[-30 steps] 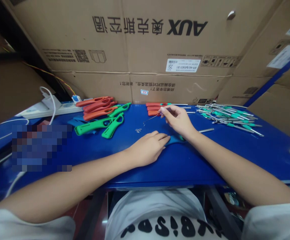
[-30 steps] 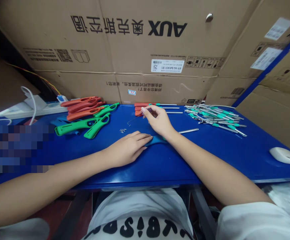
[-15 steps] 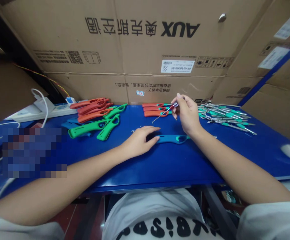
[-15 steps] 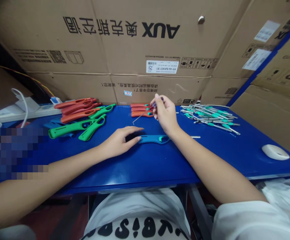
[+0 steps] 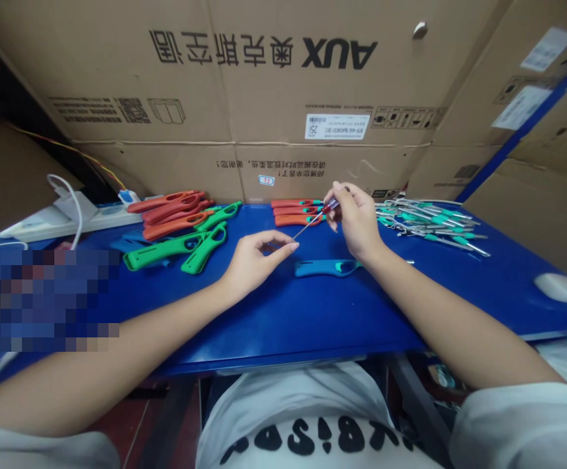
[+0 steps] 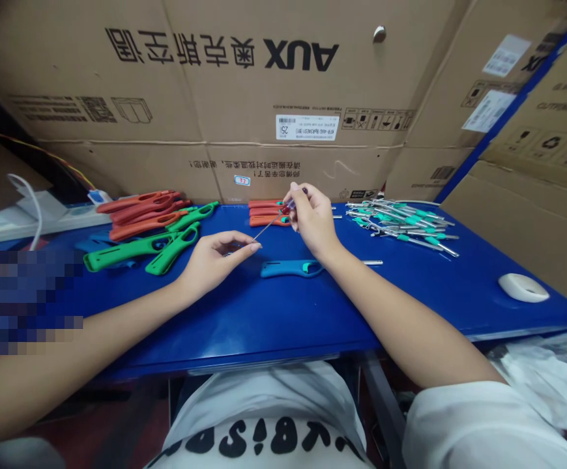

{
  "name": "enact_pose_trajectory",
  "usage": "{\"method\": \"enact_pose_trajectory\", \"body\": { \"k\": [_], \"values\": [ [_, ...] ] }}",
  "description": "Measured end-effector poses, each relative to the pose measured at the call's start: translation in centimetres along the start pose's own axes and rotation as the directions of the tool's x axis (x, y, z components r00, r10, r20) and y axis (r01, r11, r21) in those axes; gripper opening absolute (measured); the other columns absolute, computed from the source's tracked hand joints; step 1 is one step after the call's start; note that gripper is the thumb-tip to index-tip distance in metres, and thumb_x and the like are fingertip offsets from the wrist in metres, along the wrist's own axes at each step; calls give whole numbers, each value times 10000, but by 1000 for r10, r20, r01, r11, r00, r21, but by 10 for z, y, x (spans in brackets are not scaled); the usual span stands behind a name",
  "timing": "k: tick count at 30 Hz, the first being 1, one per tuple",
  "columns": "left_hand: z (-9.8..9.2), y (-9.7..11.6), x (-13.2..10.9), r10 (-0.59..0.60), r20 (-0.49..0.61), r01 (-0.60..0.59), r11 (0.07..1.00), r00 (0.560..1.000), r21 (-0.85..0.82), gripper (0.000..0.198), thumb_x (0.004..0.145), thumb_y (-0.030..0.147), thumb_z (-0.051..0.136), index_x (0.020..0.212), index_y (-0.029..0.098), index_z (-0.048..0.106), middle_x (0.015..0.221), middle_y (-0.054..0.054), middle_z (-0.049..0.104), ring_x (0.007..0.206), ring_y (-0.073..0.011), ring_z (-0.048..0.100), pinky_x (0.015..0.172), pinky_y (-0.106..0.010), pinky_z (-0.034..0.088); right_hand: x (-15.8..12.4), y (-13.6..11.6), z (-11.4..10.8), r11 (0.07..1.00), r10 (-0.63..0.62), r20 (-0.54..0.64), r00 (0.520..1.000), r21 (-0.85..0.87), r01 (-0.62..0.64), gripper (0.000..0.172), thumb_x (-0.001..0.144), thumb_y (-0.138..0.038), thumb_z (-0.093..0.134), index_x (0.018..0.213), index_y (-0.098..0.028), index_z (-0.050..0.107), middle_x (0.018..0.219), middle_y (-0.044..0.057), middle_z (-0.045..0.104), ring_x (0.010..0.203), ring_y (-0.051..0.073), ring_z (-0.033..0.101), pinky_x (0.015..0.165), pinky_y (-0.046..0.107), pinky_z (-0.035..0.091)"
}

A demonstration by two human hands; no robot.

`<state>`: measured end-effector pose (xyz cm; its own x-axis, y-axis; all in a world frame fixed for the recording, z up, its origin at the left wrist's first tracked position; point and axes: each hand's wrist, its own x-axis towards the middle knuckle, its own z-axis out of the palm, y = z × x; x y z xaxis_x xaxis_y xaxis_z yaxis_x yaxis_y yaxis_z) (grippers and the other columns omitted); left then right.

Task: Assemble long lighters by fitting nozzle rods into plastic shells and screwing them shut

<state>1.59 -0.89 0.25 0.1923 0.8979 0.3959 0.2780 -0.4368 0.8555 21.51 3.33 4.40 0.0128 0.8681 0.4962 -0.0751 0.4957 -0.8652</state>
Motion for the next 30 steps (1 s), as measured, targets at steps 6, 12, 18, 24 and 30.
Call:
{"method": "enact_pose_trajectory", "body": {
  "k": [6,12,18,24,30],
  "values": [
    [-1,0,0,68,-7,-68,996,998,49,245,845,424,753,878,184,793,902,-47,794,835,-195,719,770,-291,546,1,-1,-2,1000,-15,17,1000,-16,15,522,814,-706,674,707,-208,559,482,-80,465,361,55,419,354,194,324],
    [-1,1,-4,91,52,-97,987,995,128,227,866,418,733,878,205,808,904,-42,796,832,-199,716,790,-311,551,0,-5,-2,994,-76,92,993,-68,82,523,828,-697,666,689,-210,537,530,-71,505,383,49,445,370,191,352],
    [5,1,-6,-1,116,-13,993,993,117,227,830,429,757,858,212,818,872,-36,802,794,-206,723,751,-315,558,-3,-16,-4,994,-22,334,942,-96,58,454,847,-659,672,870,-209,619,706,-14,660,509,98,617,426,219,491],
    [9,4,-9,-75,157,67,996,985,55,250,816,440,763,868,202,820,870,-36,805,809,-217,736,754,-313,570,-15,-19,-3,914,-255,198,946,-270,303,352,857,-470,754,1129,-252,698,682,-29,646,503,117,595,537,278,543],
    [9,1,-9,-31,166,12,993,986,119,242,822,437,753,865,210,825,882,-44,801,806,-215,727,773,-327,561,-17,-23,-4,971,-98,518,849,-137,196,521,962,-460,602,1441,-275,511,957,27,754,584,116,639,585,276,564]
  ]
}}
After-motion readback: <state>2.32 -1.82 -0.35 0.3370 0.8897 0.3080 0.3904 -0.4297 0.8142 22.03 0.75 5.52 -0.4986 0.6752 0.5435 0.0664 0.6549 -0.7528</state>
